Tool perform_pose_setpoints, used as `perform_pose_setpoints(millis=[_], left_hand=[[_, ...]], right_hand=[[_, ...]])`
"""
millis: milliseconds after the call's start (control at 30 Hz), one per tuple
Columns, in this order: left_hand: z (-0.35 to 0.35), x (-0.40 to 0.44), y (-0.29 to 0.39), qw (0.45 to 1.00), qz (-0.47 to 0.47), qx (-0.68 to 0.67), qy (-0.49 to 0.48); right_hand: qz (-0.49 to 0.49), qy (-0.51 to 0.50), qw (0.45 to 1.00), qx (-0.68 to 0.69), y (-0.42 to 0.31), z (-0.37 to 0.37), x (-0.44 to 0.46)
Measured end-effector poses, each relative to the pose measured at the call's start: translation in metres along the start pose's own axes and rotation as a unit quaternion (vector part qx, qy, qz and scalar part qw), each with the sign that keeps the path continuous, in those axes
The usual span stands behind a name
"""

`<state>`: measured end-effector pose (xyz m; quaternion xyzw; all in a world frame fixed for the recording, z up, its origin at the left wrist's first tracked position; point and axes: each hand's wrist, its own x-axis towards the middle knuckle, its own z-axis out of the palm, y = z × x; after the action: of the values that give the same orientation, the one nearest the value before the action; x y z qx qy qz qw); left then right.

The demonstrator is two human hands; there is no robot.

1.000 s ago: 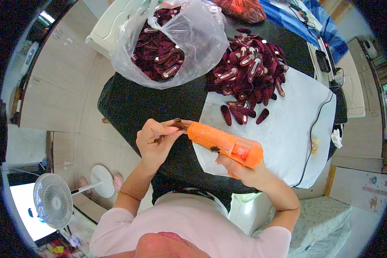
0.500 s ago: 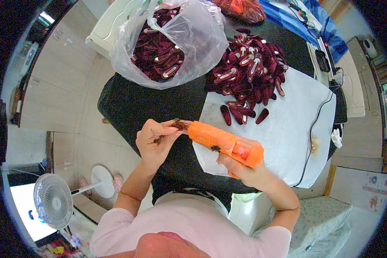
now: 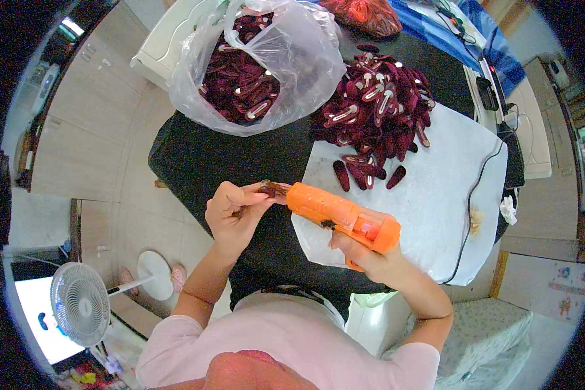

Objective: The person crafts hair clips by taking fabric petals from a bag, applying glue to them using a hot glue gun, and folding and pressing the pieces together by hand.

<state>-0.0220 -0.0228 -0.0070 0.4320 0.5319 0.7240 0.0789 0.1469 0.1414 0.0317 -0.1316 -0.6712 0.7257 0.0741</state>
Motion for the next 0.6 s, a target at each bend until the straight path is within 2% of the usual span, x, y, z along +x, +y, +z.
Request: perform_pose_setpoints(millis=[167,467,600], left_hand=[[-0.0001,0.0014,0.0023,1.0,0.014,0.013,0.0],[-0.0005,-0.0013,0.0013,1.0,-0.017,-0.02,0.01],[0.0005,-0.0015,0.0012,0.999,-0.023,-0.003,0.024]], right_hand=[[-0.016,0.002,1.0,-0.002,0.0024,-0.0001,0.0001],[0.023,0.0,1.0,0.009,-0.0005,-0.0012,-0.0014],[0.004,-0.001,1.0,-0.002,0.0024,-0.0017,-0.0011]])
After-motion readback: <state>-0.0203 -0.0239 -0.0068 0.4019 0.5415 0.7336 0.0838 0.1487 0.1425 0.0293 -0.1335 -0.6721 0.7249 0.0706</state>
